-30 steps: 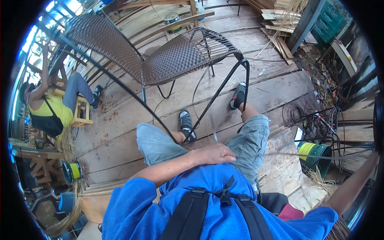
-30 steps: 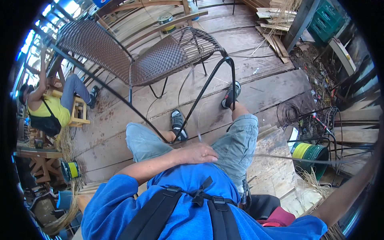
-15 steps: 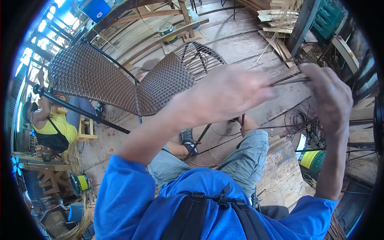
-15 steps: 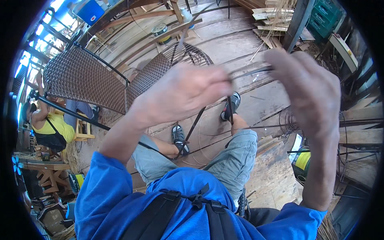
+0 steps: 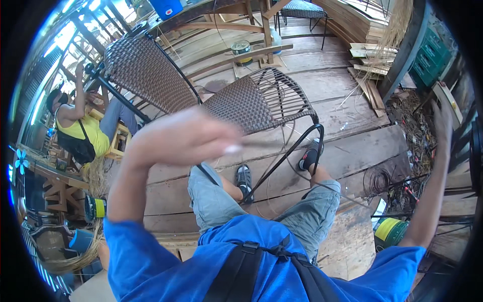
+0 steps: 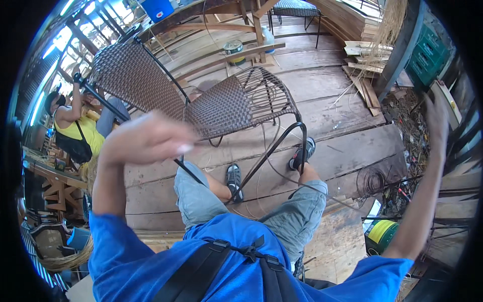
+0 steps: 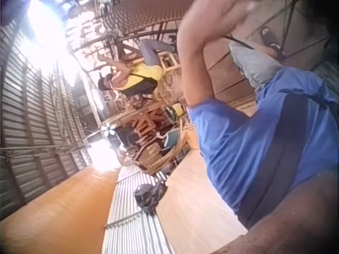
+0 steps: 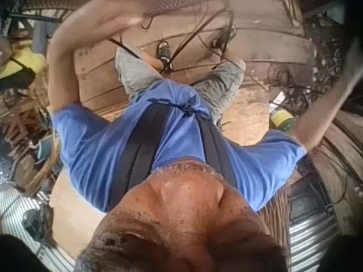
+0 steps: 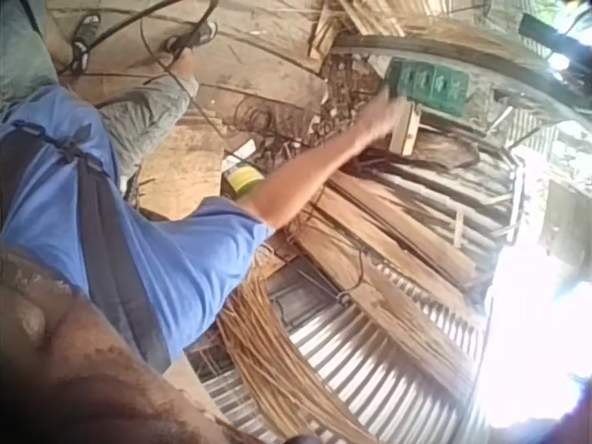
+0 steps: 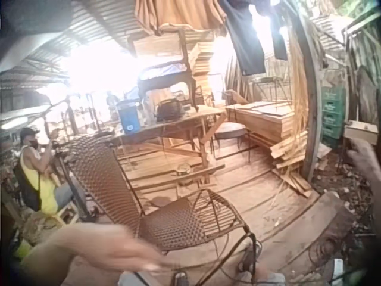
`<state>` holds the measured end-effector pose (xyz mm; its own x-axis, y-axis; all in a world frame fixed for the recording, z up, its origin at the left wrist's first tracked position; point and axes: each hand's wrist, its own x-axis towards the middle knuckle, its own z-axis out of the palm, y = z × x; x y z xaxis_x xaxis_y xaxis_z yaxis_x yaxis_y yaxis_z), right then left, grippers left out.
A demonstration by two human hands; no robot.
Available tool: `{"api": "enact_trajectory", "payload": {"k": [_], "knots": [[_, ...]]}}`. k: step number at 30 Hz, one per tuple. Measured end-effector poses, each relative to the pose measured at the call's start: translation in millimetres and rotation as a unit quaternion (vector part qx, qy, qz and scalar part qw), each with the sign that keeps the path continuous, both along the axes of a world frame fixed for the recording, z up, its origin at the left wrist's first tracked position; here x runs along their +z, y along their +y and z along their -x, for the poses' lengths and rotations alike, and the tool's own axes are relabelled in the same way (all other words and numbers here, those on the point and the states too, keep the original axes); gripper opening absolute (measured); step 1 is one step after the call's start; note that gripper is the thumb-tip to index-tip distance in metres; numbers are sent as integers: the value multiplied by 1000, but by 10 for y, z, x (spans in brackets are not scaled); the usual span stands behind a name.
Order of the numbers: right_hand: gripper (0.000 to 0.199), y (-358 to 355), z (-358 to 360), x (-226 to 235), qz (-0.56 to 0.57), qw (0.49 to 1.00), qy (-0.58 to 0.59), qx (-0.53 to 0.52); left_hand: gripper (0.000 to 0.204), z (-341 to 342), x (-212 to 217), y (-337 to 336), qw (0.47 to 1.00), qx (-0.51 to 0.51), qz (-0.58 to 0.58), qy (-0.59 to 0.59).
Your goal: Weaving synthetic rattan material onto a chair frame.
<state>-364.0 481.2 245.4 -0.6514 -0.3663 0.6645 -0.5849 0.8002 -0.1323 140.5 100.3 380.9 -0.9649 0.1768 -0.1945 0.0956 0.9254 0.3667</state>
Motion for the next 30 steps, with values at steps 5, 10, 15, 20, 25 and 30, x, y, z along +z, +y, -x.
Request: {"api": "enact_trajectory", "payload": {"k": [5,10,15,20,25,30], "knots": [[53,-1765,-2870,1114,106,817,-229,519,36,953,219,307,944,-133,127,275],[15,-1332,-2985,1043,23,925,-134,355,38,580,524,77,999,14,40,16],[33,823,-826,490,152,988,30,-2,41,-498,1018,-322,991,96,-79,54],[45,2046,365,-442,239,951,-136,-143,43,-1255,1239,-682,962,247,92,67],[42,422,-183,-147,16,994,-85,72,34,-250,712,-354,923,51,263,278],[50,-1858,-2913,981,183,814,-273,478,13,348,593,398,893,-188,167,373]]}}
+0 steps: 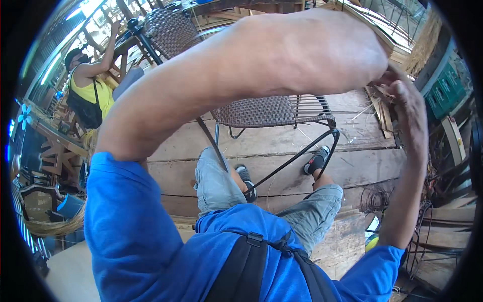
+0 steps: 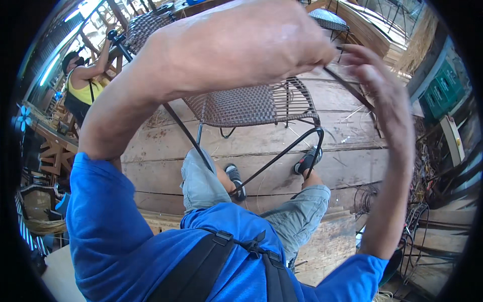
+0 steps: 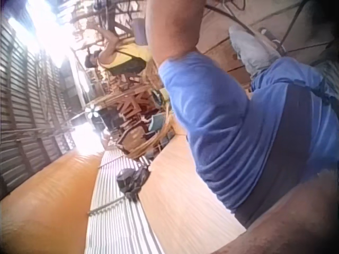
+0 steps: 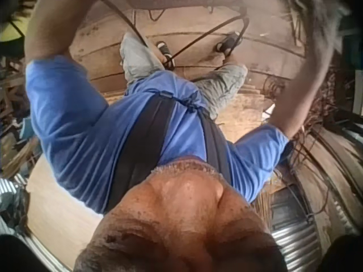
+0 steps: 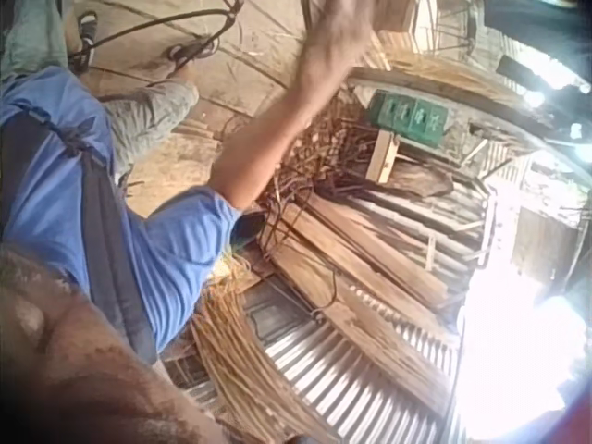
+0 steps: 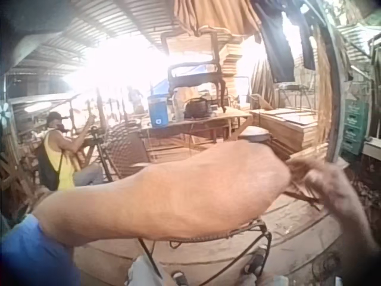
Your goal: Weaving synthetic rattan material onto a chair frame.
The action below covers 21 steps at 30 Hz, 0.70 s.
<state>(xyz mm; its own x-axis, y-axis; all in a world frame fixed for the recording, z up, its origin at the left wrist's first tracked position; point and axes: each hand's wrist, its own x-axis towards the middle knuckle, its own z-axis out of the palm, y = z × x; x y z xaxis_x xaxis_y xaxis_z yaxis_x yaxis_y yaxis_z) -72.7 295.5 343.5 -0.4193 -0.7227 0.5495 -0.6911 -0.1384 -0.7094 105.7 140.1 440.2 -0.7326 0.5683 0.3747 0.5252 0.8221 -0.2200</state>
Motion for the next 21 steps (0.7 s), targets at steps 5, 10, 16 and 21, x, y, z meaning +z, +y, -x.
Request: {"api": "enact_trajectory", "payload": {"k": [5,10,16,21], "knots": [[22,239,-212,-201,-54,977,186,-92,12,34,-76,-281,971,213,105,-3],[18,874,733,-1083,-98,908,234,-335,20,-363,-613,-835,954,293,50,50],[27,1434,1373,-2116,-225,829,148,-490,14,-621,-1529,-1171,900,430,-76,19],[34,570,493,-1830,-60,941,113,-313,17,-567,-2083,-980,884,359,-293,-59]]}}
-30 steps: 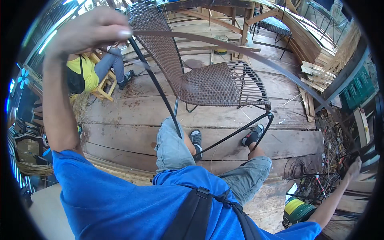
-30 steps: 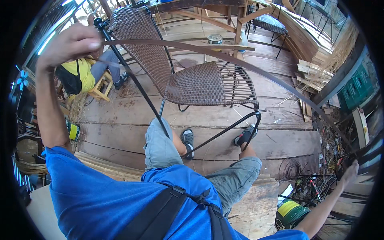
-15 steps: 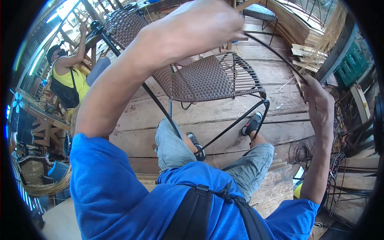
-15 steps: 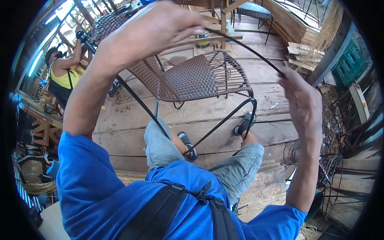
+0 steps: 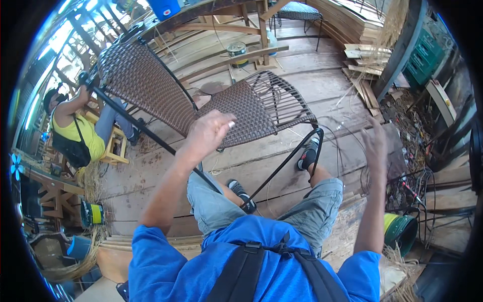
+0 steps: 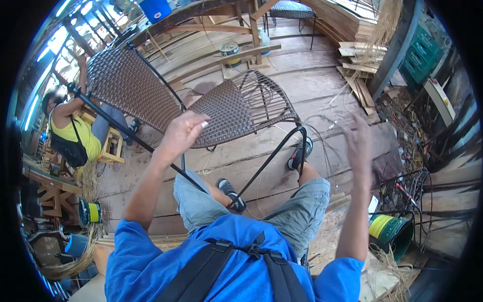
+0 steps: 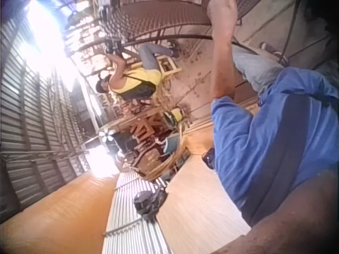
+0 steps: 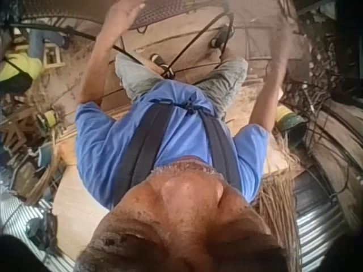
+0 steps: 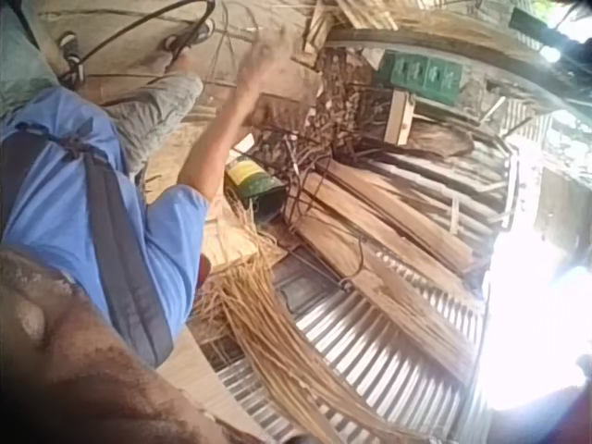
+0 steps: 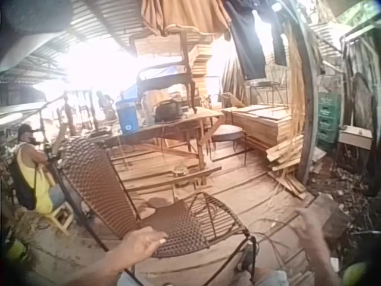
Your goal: Weaving synthetic rattan material onto a chair frame.
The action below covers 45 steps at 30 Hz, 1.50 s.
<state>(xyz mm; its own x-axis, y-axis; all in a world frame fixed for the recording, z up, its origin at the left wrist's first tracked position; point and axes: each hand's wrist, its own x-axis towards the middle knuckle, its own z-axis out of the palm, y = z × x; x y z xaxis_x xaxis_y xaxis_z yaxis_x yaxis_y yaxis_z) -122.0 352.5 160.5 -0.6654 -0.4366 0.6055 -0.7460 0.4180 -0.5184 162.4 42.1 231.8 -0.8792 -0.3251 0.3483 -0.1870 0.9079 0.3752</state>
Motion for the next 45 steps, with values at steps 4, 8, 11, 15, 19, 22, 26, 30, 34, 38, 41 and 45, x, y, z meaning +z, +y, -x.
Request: {"api": "enact_trajectory", "payload": {"k": [4,8,11,15,19,22,26,30,34,38,41,45], "knots": [[29,-703,-835,243,39,983,-48,171,17,165,-251,-11,986,-114,-93,-79],[34,-1094,-1400,189,-5,944,-105,313,16,292,-139,193,930,-211,-255,-159],[33,-1088,-1511,-43,-61,910,-190,364,18,263,-131,144,914,-232,-271,-193],[22,-550,-1148,-760,-149,937,-212,233,27,158,-264,-33,945,-146,-119,-269],[32,-618,-1334,-512,-325,890,-251,200,25,73,-573,28,936,-149,-83,-308],[30,-882,-1671,-402,-231,881,-286,297,23,178,-637,223,932,-211,-97,-279],[25,-1021,-1644,-464,-255,901,-253,242,23,275,-530,30,926,-188,-41,-326],[23,-975,-1614,-396,-322,875,-283,223,22,278,-477,49,931,-146,14,-334],[21,-965,-1714,-523,-256,887,-292,249,22,263,-471,30,940,-133,-57,-310],[19,-914,-1789,-440,-189,898,-310,247,21,297,-551,69,935,-168,-89,-300],[20,-772,-1782,-504,-208,909,-282,225,23,306,-580,69,933,-113,-152,-305],[19,-628,-1709,-298,-208,901,-327,194,19,301,-747,98,951,-125,-159,-235]]}}
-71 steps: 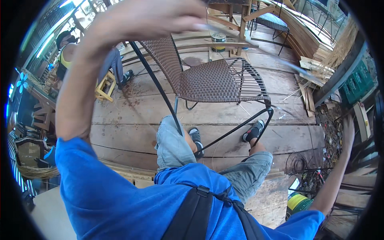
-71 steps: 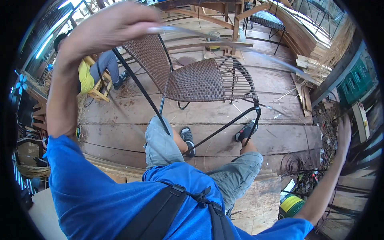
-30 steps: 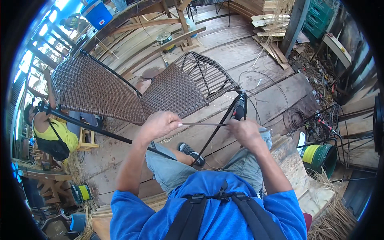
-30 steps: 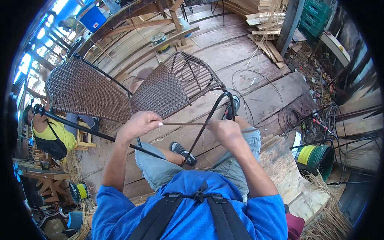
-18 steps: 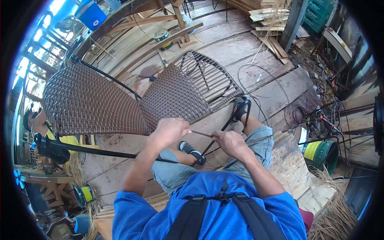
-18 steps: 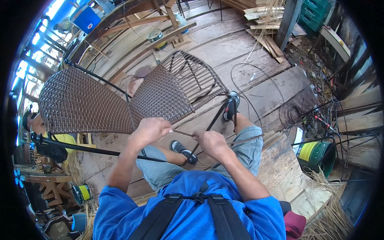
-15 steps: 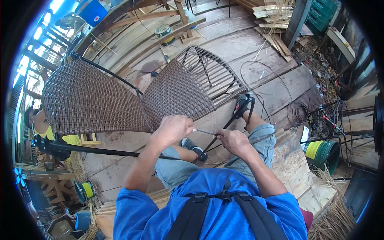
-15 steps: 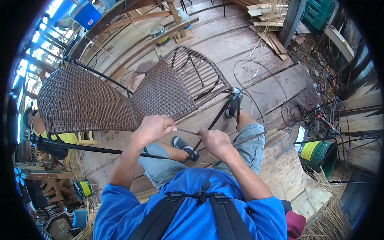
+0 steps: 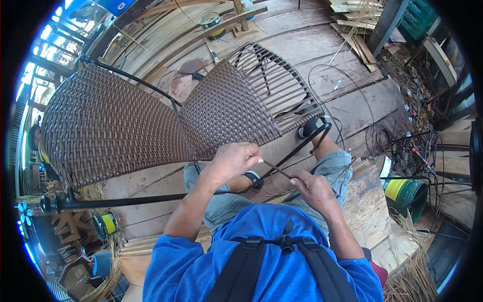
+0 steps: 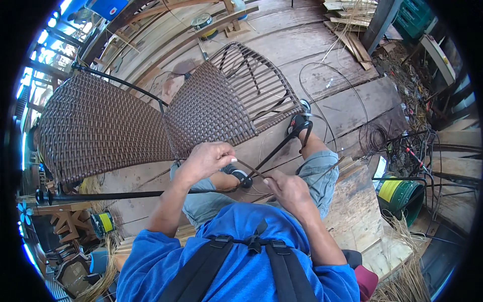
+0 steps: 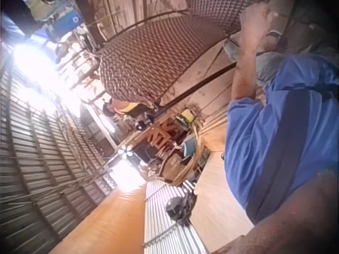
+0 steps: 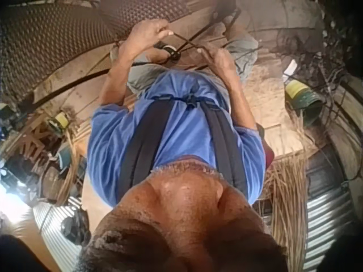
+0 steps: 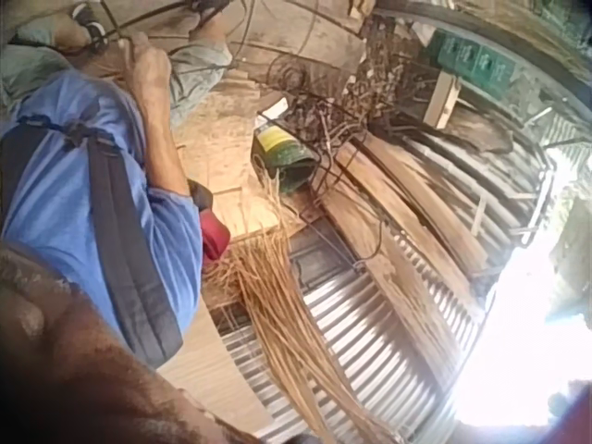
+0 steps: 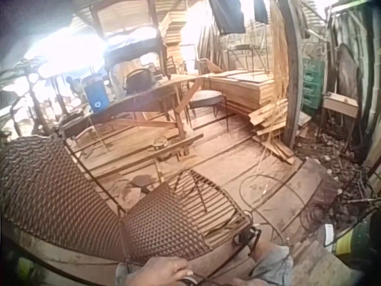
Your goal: Weaving synthetic rattan material onto a chair frame.
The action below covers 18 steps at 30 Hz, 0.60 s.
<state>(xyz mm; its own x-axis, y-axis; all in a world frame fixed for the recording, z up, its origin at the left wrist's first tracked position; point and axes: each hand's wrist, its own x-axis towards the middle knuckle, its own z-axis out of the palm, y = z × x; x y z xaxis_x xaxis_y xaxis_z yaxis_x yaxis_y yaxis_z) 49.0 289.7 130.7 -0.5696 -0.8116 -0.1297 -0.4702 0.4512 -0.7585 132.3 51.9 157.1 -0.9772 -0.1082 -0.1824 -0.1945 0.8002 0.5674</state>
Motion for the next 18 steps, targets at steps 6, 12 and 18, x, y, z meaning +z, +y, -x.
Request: {"api": "enact_trajectory", "payload": {"k": [6,12,18], "knots": [[18,142,56,41,-15,998,-42,-42,19,85,-52,65,998,-12,-58,27],[23,229,75,63,75,924,-274,-257,28,358,-122,154,984,69,-131,99],[32,68,170,133,110,895,-308,-305,20,1018,-228,324,989,-10,-38,146]]}}
